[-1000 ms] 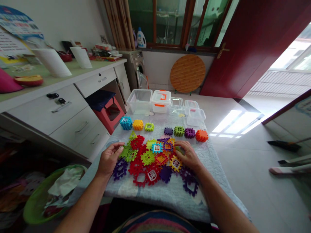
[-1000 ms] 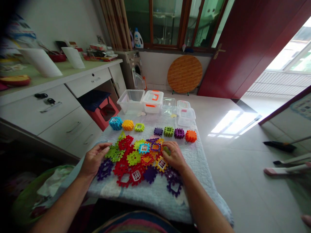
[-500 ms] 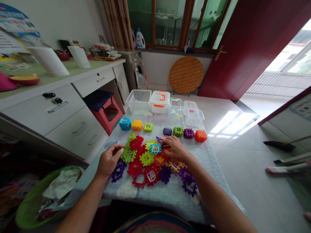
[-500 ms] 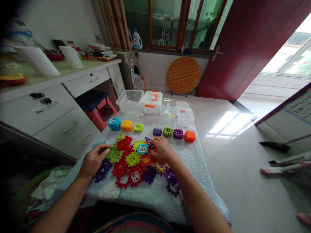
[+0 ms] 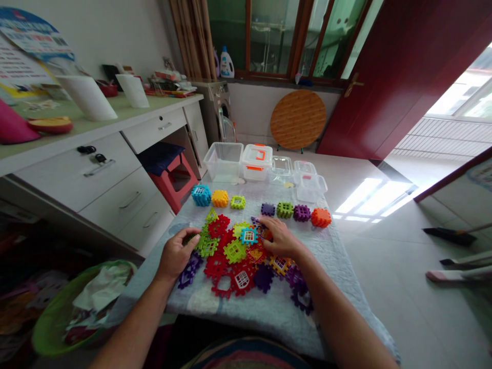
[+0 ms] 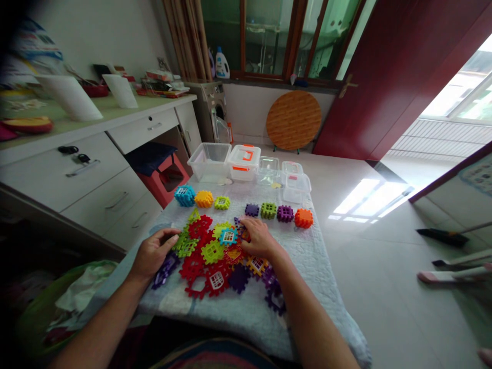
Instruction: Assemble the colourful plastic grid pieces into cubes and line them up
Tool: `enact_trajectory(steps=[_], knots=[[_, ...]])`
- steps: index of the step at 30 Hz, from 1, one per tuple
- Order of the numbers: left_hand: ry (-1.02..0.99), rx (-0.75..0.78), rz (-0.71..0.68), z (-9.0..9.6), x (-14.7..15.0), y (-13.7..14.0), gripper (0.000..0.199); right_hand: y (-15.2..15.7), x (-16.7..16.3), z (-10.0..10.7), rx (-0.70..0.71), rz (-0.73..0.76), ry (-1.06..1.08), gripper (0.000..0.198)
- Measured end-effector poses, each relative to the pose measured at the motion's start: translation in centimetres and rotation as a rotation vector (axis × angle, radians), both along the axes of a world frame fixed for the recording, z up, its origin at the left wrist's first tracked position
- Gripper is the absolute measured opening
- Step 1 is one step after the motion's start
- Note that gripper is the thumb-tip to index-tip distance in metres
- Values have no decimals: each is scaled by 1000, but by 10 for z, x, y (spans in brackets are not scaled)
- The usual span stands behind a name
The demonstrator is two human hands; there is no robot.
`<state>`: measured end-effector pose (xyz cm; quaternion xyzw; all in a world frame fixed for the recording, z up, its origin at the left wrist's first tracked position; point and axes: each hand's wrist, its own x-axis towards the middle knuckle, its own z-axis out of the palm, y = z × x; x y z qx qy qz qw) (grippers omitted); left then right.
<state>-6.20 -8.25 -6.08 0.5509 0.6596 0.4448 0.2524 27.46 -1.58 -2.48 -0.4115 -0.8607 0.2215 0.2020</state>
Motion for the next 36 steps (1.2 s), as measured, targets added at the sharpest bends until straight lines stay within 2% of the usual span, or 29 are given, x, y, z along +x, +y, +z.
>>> enact_trajectory(steps=[12,17,20,24,28,33,36], knots=[[13,5,12,3,3,-1,32,-11,1,-1,17,-60,-32,63],[16,-12,8,5,5,-2,32,-8,-1,1,6,-34,-19,40],[16,-9,9,4,4,-1,32,-3,0,4,2,-39,98,39],[21,-1,17,5,5,-1,33,4,19,7,-52,-209,269,32],[32,-6,20,7,7,-2,32,7,50,3,-231,-375,426,25],[52,-12,16,5,5,-1,32,2,72,-4,-365,-332,429,42],[60,-12,20,1,2,0,32,-2,78,-5,-296,-374,340,41]])
